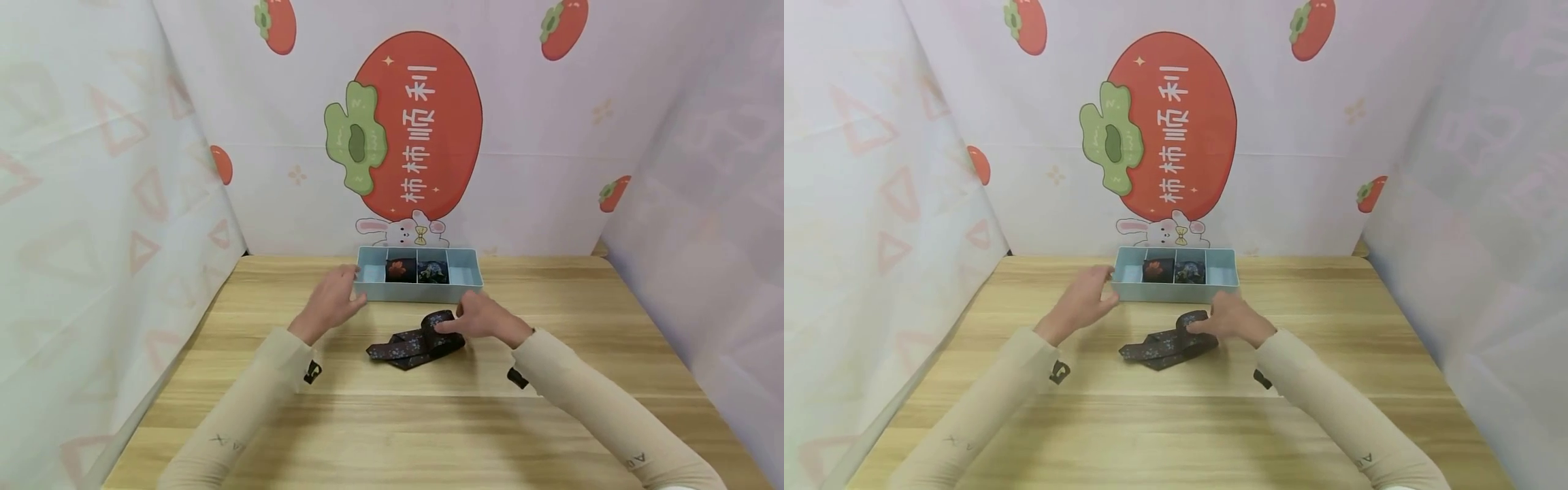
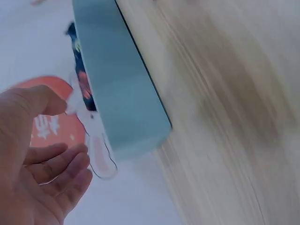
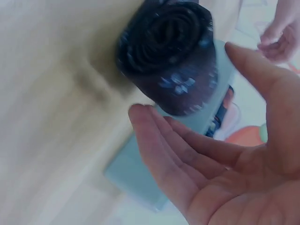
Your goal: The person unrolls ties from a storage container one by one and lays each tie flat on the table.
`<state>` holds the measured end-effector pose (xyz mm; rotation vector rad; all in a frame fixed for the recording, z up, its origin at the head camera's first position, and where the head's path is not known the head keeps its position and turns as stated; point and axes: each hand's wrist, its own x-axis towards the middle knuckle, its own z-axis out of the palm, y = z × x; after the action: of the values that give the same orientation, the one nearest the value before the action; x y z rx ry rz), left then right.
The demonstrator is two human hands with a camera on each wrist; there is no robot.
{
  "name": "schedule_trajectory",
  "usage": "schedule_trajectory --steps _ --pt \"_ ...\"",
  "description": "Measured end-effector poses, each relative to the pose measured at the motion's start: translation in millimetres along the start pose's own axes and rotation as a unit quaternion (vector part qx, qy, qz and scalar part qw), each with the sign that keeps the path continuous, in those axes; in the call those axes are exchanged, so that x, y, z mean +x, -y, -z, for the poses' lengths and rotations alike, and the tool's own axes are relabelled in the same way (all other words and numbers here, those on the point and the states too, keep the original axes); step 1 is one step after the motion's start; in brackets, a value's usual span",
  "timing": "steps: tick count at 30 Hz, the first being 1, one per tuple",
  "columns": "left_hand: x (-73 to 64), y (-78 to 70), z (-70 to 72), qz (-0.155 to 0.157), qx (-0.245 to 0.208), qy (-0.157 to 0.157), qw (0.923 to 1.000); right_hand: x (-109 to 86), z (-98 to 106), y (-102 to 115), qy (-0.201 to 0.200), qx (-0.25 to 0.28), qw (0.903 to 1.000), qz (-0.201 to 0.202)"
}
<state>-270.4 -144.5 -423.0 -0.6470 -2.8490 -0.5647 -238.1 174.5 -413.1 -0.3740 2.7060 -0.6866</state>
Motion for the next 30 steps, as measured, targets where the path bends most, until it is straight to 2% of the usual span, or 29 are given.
schedule_trajectory --steps 2,5,10,14,17,20,23,30 --pt "-6.5 -11.4 -1.4 -0.018 -0.03 0.011 0.9993 -4.2 7 -1 -0.022 -0.018 0.9993 0.025" --pt "-13.9 -29.0 -5.4 -0.026 -0.092 0.047 0.9943 -9.3 17 2 -0.055 -0.036 0.9964 0.054" --pt "-22.7 -53.1 -16.0 -0.022 -0.182 0.113 0.9765 -13.1 21 10 -0.074 -0.047 0.9913 0.098" --pt "-25.3 -63.2 -31.6 -0.021 -0.217 0.144 0.9652 -12.6 17 18 -0.082 -0.041 0.984 0.153" --pt "-25.6 -66.4 -44.3 -0.015 -0.224 0.146 0.9633 -10.8 12 23 -0.082 -0.038 0.9785 0.186" --pt "-26.3 -66.8 -55.4 -0.001 -0.218 0.145 0.9651 -7.9 6 28 -0.08 -0.039 0.9741 0.208" --pt "-27.0 -65.4 -65.0 0.012 -0.212 0.149 0.9657 -4.2 -1 32 -0.081 -0.04 0.971 0.221" --pt "-28.2 -65.0 -80.4 0.013 -0.197 0.144 0.9697 5.0 -19 30 -0.069 -0.041 0.9663 0.245"
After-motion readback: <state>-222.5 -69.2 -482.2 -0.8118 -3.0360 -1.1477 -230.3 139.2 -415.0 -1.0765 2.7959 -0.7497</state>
